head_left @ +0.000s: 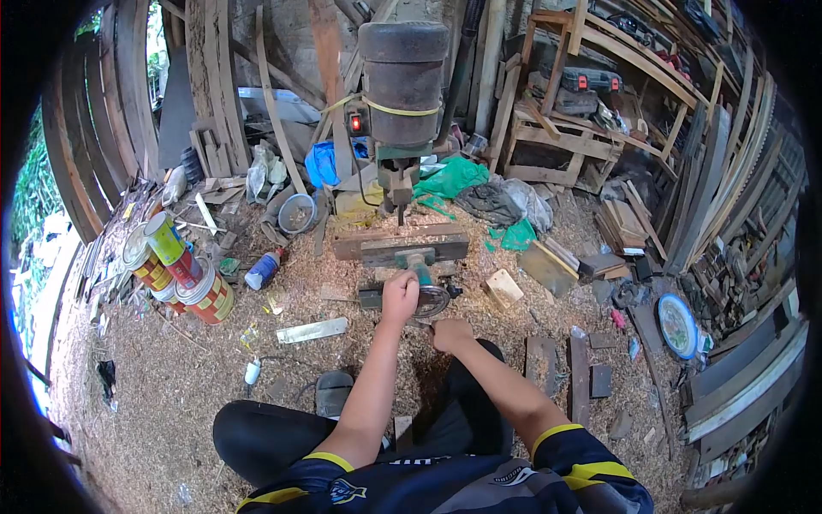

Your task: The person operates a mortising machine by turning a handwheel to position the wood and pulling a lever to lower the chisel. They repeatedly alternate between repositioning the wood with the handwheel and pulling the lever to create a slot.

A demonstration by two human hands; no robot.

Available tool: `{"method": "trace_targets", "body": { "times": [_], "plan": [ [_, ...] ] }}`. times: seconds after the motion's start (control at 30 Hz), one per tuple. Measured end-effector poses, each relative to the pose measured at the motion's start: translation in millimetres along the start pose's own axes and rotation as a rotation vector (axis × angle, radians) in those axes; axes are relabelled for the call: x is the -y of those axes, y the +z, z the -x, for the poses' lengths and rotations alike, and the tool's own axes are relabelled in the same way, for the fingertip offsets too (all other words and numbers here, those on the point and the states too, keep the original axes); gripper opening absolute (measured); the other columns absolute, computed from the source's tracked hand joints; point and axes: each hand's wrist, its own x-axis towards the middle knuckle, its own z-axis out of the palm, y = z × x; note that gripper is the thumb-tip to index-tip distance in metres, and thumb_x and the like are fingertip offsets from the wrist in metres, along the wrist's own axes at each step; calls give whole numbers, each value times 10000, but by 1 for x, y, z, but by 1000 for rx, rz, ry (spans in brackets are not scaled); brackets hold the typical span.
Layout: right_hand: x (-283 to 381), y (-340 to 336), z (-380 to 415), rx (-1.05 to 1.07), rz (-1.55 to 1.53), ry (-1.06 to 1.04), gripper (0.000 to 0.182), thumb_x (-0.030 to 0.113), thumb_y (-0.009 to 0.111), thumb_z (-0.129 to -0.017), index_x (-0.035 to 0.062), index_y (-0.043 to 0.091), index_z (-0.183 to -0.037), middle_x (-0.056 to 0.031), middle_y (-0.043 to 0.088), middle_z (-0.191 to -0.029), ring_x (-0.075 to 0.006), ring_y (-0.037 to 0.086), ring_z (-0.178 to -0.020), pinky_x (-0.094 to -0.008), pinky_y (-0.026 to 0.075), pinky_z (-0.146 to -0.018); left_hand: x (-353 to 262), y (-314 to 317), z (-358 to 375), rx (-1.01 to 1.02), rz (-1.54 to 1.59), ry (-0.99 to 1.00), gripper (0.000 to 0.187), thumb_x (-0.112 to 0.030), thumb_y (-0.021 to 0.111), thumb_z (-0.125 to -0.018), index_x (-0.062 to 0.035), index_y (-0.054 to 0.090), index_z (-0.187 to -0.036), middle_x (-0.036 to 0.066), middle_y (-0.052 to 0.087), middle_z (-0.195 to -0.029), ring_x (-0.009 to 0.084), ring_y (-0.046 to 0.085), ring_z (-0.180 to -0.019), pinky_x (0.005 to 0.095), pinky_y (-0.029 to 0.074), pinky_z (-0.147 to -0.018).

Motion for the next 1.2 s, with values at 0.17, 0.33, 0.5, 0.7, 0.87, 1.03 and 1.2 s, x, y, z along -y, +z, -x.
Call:
{"method": "trace_targets", "body": {
  "times": [0.17, 0.33, 0.5, 0.7, 0.87, 1.03, 1.2],
  "plan": [
    [8, -4, 17, -70, 15, 5, 485, 485, 441, -1014, 92, 712, -1101, -166, 741, -1095, -341, 721, -1015, -502, 558, -872, 0, 0, 0, -11, -6, 11, 134, -71, 530, -858, 30, 613, -826, 206, 583, -755, 371, 611, -709, 410, 485, -675],
    [-6, 4, 26, -329, -124, -117, 378, 401, 526, -988, 67, 697, -1038, -191, 733, -992, -392, 705, -934, -513, 551, -822, -3, -2, 1, 18, -36, -40, 169, -110, 543, -876, 17, 654, -863, 223, 625, -804, 402, 637, -765, 426, 509, -713],
    [-22, -3, 26, -718, -675, -24, 224, 247, 626, -943, 41, 690, -1002, -225, 686, -885, -417, 663, -823, -478, 524, -741, -23, -10, -6, 32, -256, 14, 215, -218, 581, -897, -32, 688, -915, 220, 668, -873, 427, 649, -836, 458, 526, -753],
    [-14, -100, 36, -1176, -1056, 9, 141, 143, 633, -965, 15, 691, -977, -119, 699, -822, -213, 674, -729, -339, 511, -664, -25, 3, -7, 48, -324, 55, 250, -289, 622, -866, -52, 692, -896, 207, 677, -807, 420, 662, -792, 477, 530, -709],
    [15, -241, 36, -1371, -1156, -423, 138, 114, 612, -1004, -19, 645, -999, -83, 652, -851, -148, 594, -765, -315, 497, -727, -21, 5, -2, -62, -373, -32, 254, -316, 637, -845, -76, 718, -856, 212, 658, -697, 421, 666, -677, 490, 537, -639],
    [34, -398, 15, -1630, -1075, -705, 209, 159, 548, -1033, -1, 615, -1150, -133, 633, -1084, -231, 626, -996, -343, 494, -886, -29, 5, -1, -50, -343, -156, 241, -279, 615, -817, -51, 689, -842, 217, 646, -699, 419, 661, -682, 487, 529, -634],
    [48, -543, 5, -1715, -1122, -615, 396, 362, 597, -1009, -24, 637, -1091, -166, 651, -994, -315, 630, -960, -410, 492, -892, -30, 6, -2, -104, -265, -80, 217, -254, 619, -811, -44, 672, -809, 213, 632, -689, 407, 652, -666, 468, 516, -619]
  ]
}}
